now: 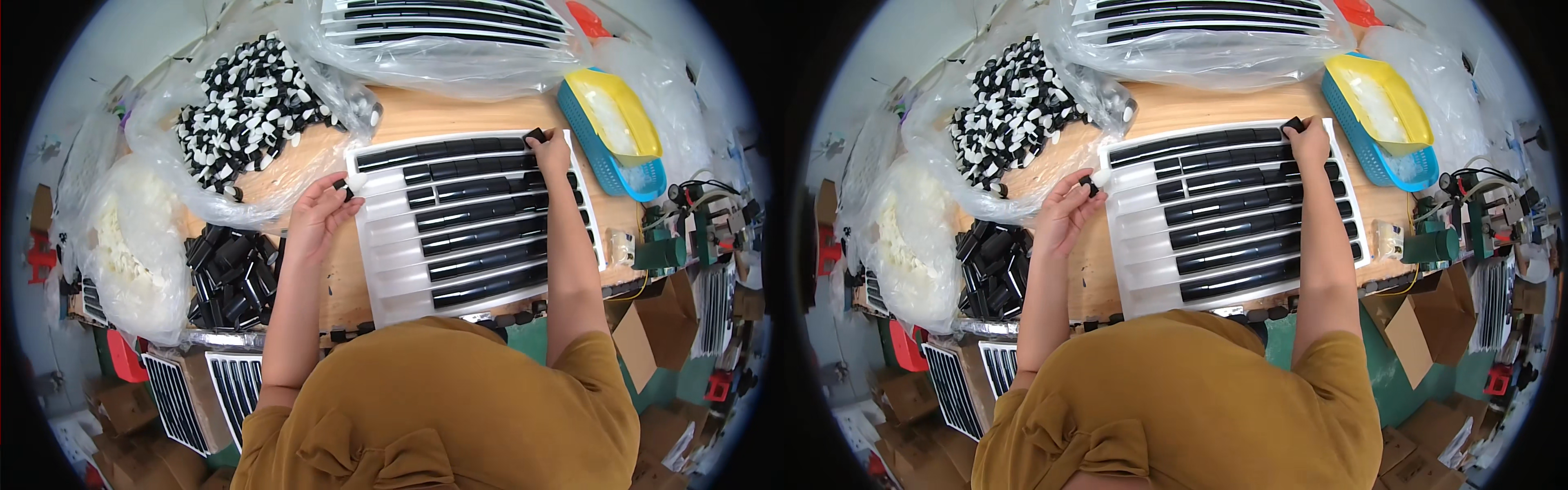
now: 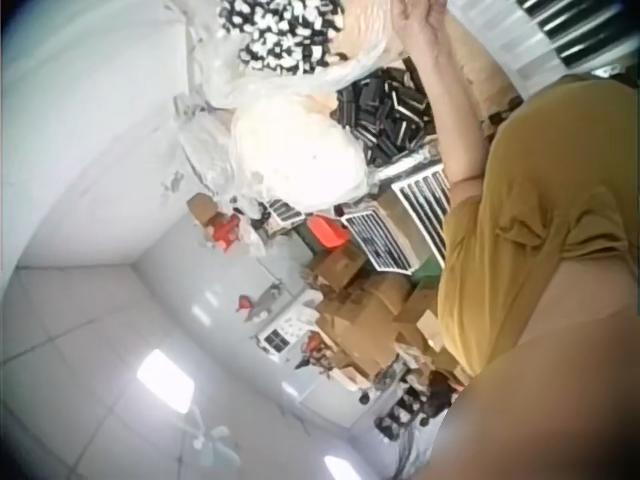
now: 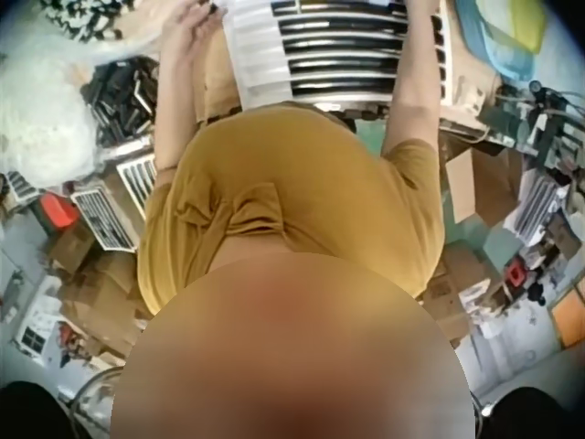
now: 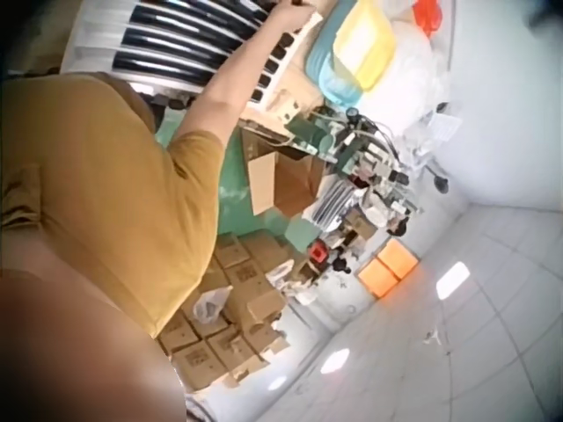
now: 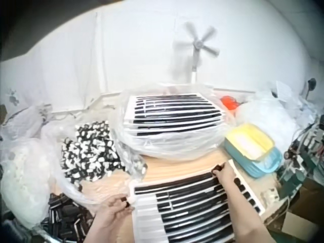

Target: Assembling black cylindrical components into a white packaging tray at a workshop table.

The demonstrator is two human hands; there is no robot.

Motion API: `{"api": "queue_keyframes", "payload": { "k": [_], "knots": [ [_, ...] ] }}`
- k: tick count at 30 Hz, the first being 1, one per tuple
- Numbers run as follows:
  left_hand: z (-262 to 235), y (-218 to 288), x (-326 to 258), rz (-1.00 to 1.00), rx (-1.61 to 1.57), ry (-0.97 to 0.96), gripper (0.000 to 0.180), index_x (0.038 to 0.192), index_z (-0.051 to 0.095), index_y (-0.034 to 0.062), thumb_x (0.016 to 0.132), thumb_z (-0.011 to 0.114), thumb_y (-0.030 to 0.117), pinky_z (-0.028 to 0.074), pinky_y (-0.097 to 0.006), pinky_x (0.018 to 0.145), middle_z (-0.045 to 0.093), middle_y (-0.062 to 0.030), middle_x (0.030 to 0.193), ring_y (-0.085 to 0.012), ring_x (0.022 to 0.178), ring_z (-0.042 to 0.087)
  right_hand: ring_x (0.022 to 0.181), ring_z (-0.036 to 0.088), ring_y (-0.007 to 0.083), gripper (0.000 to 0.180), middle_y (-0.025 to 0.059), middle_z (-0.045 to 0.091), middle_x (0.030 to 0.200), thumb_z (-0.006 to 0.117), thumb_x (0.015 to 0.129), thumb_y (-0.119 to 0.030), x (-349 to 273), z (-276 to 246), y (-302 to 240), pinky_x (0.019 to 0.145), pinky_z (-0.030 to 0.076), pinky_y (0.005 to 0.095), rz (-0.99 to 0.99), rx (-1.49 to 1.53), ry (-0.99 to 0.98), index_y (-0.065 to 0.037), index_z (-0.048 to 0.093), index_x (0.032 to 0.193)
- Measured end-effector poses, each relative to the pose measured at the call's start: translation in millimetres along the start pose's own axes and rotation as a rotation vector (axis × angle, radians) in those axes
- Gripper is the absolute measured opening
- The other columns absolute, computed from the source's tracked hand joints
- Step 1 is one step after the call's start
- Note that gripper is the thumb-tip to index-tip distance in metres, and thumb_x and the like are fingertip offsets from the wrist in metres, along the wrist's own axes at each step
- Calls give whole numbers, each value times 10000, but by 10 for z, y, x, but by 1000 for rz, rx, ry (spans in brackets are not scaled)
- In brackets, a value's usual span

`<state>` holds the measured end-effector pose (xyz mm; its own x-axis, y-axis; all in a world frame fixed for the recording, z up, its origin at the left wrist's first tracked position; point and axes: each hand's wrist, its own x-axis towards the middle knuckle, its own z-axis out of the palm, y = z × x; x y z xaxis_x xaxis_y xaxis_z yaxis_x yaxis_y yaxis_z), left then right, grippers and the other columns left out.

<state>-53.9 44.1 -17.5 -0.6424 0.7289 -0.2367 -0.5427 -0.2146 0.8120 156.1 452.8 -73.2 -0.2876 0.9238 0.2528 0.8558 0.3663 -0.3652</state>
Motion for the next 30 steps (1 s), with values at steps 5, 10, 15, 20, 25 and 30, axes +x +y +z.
{"api": "queue_keyframes", "payload": {
  "k": [5,10,15,20,25,30],
  "knots": [
    [-17,19,-80,-5,31,85,280,1148,569,-45,873,594,-5,566,-293,789,651,-150,1010,-253,876,682,771,619,186,368,94,606,883,684,827,-150,-437,-261,-447,664,488,304,-180,698,-44,-34,544,1146],
    [196,-83,-212,-15,11,-12,290,1148,589,-43,859,605,-22,560,-294,796,667,-141,1006,-235,904,675,732,589,86,309,57,592,896,625,866,-49,-1437,-805,-1200,585,459,175,-303,1195,-763,-11,549,1163],
    [399,-99,-301,82,219,-82,293,1133,601,-45,842,627,-28,547,-261,758,676,-124,958,-187,863,675,597,542,52,238,2,599,730,646,863,-54,-1678,-856,-1353,528,450,190,-270,1217,-954,3,586,1087],
    [427,-162,-357,113,245,-169,293,1104,628,-45,815,669,-23,537,-239,744,683,-108,912,-144,810,665,580,519,47,215,41,642,776,627,879,-48,-1789,-963,-1438,512,440,190,-349,1177,-1099,-2,582,1084],
    [498,-142,-432,90,321,-173,303,1110,633,-31,810,674,-42,521,-215,717,659,-59,896,-97,773,628,580,520,46,221,63,649,780,634,875,-49,-1865,-1012,-1439,508,435,185,-320,1150,-1091,10,575,1080],
    [536,-93,-487,175,435,-200,299,1096,650,-33,800,656,-73,532,-229,713,650,-75,881,-117,763,639,530,506,49,214,71,654,763,649,870,-59,-1927,-1044,-1425,470,403,182,-278,1231,-1124,12,576,1058]
  ]
}}
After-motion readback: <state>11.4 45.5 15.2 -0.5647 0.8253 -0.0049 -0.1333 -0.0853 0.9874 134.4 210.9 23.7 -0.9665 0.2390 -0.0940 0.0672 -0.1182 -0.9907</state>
